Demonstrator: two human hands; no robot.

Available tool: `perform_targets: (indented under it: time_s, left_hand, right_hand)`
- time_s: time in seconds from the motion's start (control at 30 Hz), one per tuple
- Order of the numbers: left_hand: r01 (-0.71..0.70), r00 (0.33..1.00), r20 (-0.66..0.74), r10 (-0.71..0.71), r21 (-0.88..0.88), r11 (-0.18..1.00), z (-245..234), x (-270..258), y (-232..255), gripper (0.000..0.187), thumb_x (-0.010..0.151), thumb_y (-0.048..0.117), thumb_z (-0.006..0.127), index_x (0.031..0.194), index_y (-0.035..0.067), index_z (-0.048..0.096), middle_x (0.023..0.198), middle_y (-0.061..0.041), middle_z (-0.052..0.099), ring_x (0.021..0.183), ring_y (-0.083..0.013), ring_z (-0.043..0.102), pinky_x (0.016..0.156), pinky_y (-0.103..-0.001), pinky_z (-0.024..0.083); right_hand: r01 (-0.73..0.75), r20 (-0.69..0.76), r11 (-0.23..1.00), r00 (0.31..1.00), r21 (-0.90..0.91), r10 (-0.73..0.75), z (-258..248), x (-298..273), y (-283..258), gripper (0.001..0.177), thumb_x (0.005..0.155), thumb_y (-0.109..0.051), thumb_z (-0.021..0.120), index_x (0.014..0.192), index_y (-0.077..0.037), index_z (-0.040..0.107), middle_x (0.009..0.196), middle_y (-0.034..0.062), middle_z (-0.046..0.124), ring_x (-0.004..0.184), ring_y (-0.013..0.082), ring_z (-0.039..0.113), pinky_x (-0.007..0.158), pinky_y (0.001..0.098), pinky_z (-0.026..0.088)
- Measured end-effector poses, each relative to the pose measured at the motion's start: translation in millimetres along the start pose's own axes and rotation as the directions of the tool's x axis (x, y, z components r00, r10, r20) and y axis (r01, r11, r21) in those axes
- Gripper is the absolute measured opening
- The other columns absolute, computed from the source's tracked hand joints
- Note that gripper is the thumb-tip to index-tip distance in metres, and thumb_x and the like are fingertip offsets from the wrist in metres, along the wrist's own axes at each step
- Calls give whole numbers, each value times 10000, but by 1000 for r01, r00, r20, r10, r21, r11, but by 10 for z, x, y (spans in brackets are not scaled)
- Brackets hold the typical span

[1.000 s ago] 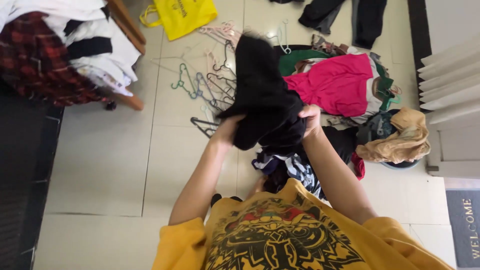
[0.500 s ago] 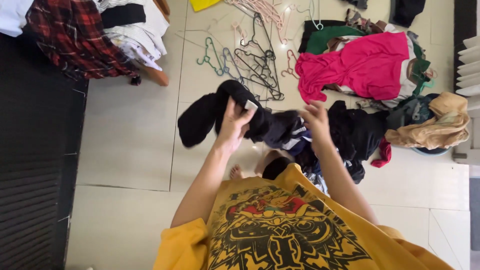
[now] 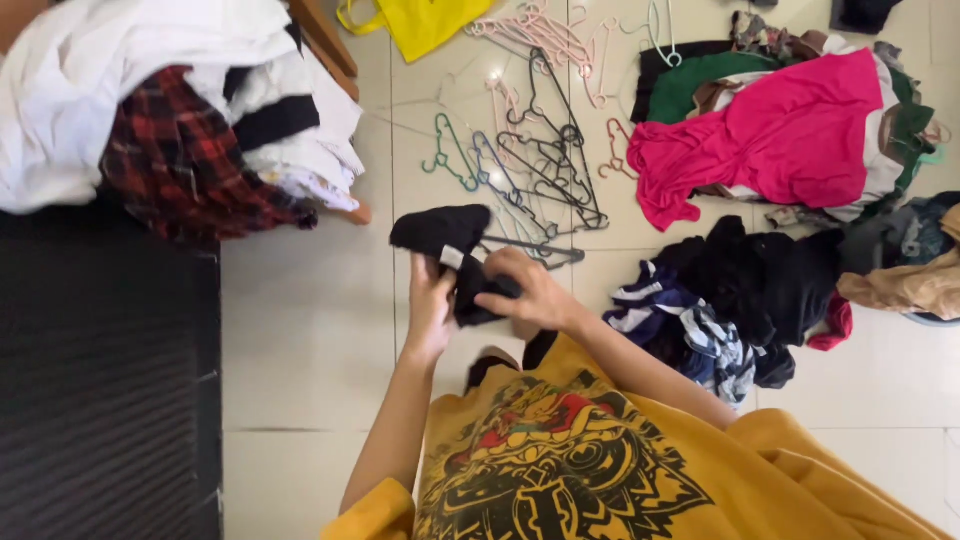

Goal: The recorder picks up various pieces of clothing from the floor and puts them onto plastic and metal hangers.

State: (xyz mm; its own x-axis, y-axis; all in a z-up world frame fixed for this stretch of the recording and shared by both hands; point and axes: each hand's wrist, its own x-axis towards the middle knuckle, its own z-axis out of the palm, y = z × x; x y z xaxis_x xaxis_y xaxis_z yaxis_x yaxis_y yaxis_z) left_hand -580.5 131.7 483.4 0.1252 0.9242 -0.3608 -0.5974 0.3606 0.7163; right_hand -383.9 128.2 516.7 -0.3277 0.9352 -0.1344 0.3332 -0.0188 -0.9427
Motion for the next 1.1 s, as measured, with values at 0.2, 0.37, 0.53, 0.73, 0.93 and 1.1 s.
perform_targets:
  time_s: [0.2, 0.37, 0.53, 0.73, 0.93, 1.1]
  left_hand:
    - [-33, 999, 5, 33, 46, 998, -221, 606, 374, 859, 904, -133, 510, 1629, 190, 182, 1497, -65, 459, 1262, -168, 536, 994, -307, 493]
    - [-37, 988, -147, 53, 108, 993, -589, 1503, 616, 656, 868, -44, 633, 1430, 110, 330, 1291, -125, 542, 1120, -216, 612, 877, -356, 534]
    - [-221, 971, 43, 234, 529, 819, -378, 2371, 1361, 375, 895, 20, 696, 1241, 2, 552, 1121, -98, 650, 1030, -197, 628, 924, -325, 506]
    - [-270, 958, 126, 256, 690, 672, -86, 3520, 1892, 252, 939, 112, 725, 1121, 8, 586, 989, -105, 644, 868, -170, 599, 797, -314, 504]
    - [-15, 1000, -1, 19, 599, 801, 550, 4615, 1875, 232, 948, 141, 695, 1138, 66, 585, 962, -56, 620, 798, -139, 581, 653, -284, 494]
    - [202, 969, -3, -249, 594, 779, 915, 5331, 1735, 214, 931, 138, 616, 1137, 85, 640, 986, -21, 667, 821, -115, 621, 650, -277, 483]
  right_hand:
    - [195, 67, 967, 980, -166, -186, 10, 797, -140, 279, 874, -287, 748, 914, -34, 637, 893, 112, 668, 878, 301, 678, 800, 398, 545]
    - [-125, 84, 966, 986, -225, 147, 22, 1488, -707, 401, 874, -430, 707, 1033, -75, 608, 733, 121, 652, 757, 332, 669, 707, 442, 502]
    - [55, -202, 899, 967, -435, -157, 220, 2186, -756, 370, 848, -384, 702, 894, -30, 604, 774, 145, 620, 784, 376, 631, 745, 475, 481]
    - [-24, -437, 925, 886, -378, -156, -108, 2666, -757, 239, 873, -208, 646, 786, -12, 541, 789, 162, 555, 777, 387, 582, 716, 484, 451]
    - [-156, -633, 949, 772, -273, -55, -675, 3163, -534, 238, 883, -178, 630, 769, 7, 534, 749, 170, 518, 737, 377, 565, 661, 478, 436]
    - [-239, -705, 952, 708, -191, 37, -1189, 3520, -403, 218, 885, -185, 627, 780, -5, 563, 779, 161, 544, 745, 365, 588, 660, 456, 466]
